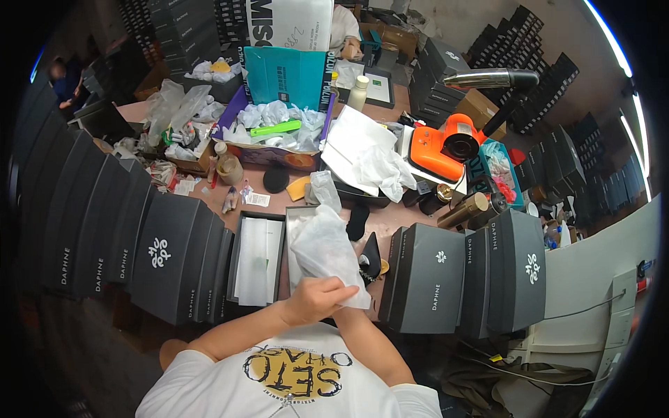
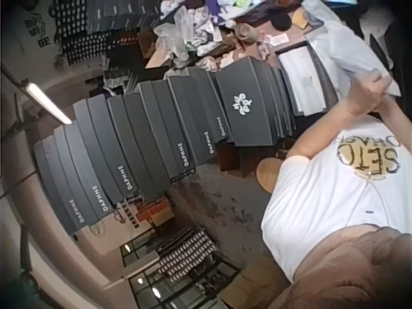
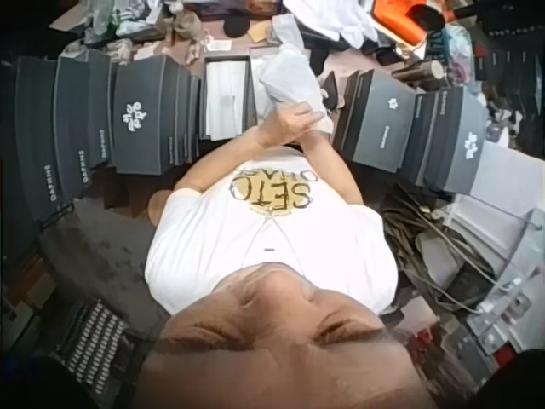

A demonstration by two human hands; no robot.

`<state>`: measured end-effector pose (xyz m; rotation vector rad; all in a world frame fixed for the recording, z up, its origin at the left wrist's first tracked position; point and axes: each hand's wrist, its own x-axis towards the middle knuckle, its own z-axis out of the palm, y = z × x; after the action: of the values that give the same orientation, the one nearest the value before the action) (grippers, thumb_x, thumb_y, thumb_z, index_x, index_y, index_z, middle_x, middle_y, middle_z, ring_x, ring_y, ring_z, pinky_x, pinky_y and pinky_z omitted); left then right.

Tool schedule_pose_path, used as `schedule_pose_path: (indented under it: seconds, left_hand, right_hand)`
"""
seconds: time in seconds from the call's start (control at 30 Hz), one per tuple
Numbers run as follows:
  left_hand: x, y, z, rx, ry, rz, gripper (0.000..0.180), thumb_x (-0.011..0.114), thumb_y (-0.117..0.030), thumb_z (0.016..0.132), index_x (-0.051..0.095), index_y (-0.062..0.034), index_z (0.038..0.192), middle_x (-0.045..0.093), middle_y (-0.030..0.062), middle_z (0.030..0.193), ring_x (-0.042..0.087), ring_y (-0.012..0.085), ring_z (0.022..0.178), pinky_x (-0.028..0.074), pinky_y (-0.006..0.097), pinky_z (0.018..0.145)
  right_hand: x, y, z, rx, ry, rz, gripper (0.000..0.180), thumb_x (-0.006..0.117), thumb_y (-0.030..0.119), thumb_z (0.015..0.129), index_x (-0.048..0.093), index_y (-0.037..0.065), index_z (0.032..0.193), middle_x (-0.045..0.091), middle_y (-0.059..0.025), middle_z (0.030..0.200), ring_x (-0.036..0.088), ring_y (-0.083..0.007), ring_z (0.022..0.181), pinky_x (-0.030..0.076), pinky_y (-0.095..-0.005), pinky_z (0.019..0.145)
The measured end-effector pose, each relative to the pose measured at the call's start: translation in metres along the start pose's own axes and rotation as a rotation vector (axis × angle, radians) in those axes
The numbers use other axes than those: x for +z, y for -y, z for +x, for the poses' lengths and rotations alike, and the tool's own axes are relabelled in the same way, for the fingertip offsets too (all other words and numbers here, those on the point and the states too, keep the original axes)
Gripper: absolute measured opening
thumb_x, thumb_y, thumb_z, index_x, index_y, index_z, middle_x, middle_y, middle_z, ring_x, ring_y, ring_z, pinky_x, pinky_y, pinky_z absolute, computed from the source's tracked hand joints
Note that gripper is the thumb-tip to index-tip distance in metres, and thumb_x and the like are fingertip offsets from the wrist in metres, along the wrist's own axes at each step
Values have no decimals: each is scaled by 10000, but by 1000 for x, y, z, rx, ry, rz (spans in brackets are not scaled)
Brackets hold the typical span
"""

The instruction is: Inspecting, cleaning with a brush and cloth, and packing shoes into their original boxes.

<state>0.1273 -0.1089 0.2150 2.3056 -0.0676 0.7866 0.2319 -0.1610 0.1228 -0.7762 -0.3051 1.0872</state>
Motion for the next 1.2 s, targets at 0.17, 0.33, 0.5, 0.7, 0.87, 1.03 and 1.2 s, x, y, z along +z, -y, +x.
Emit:
schedule_pose_path:
  seconds: [0.17, 0.33, 0.5, 0.7, 0.87, 1.03, 1.2]
  left_hand:
    - [22, -11, -34, 29, 105, -148, 330, 657, -29, 717, 629, -68, 1044, 500, 58, 737, 586, 219, 615, 480, 314, 519]
    - [25, -12, -18, 178, 396, -199, 439, 653, -36, 745, 568, -53, 1175, 527, 55, 838, 599, 198, 661, 500, 300, 544]
    - [-20, -2, -72, -764, -257, -504, 808, 634, -301, 885, 141, -19, 1459, 280, 181, 1444, 295, 313, 1340, 254, 410, 1099]
    - [-37, 98, -73, -1062, -588, -1291, 442, 508, -297, 962, 465, 4, 1281, 551, 140, 1236, 526, 212, 1158, 417, 369, 984]
    - [-71, 95, -71, -1059, -687, -1340, 335, 483, -241, 974, 548, 13, 1182, 619, 88, 1122, 591, 188, 1044, 450, 333, 929]
    - [-42, 46, -71, -1150, -642, -1388, 518, 526, -401, 942, 500, -10, 1281, 589, 111, 1176, 571, 214, 1044, 426, 314, 941]
    - [13, 9, -80, -967, 532, -1049, 523, 520, -397, 945, 498, 7, 1275, 558, 142, 1249, 537, 269, 1123, 405, 355, 967]
  right_hand:
    - [1, 39, -9, -5, 32, -166, 431, 444, 313, 965, 439, 31, 1291, 533, -144, 1242, 543, -257, 1108, 496, -368, 852]
    - [-2, 11, 11, 15, -75, -95, 450, 437, 328, 965, 421, 34, 1306, 509, -141, 1266, 520, -260, 1132, 476, -374, 876]
    - [10, 21, -14, 119, -32, 10, 469, 430, 343, 965, 403, 38, 1321, 485, -139, 1290, 497, -264, 1156, 455, -381, 900]
    - [17, -3, -24, 255, 15, 76, 493, 422, 361, 965, 381, 42, 1339, 456, -135, 1319, 470, -268, 1184, 431, -389, 929]
    - [16, 9, -29, 264, 49, 93, 513, 415, 376, 965, 363, 46, 1354, 432, -133, 1344, 447, -271, 1208, 411, -396, 953]
    - [18, 22, -31, 259, 82, 112, 533, 408, 392, 965, 345, 49, 1369, 408, -130, 1368, 424, -275, 1232, 390, -403, 977]
    - [22, 11, -16, 192, 11, 89, 553, 401, 407, 965, 327, 53, 1384, 384, -128, 1392, 402, -278, 1256, 370, -410, 1001]
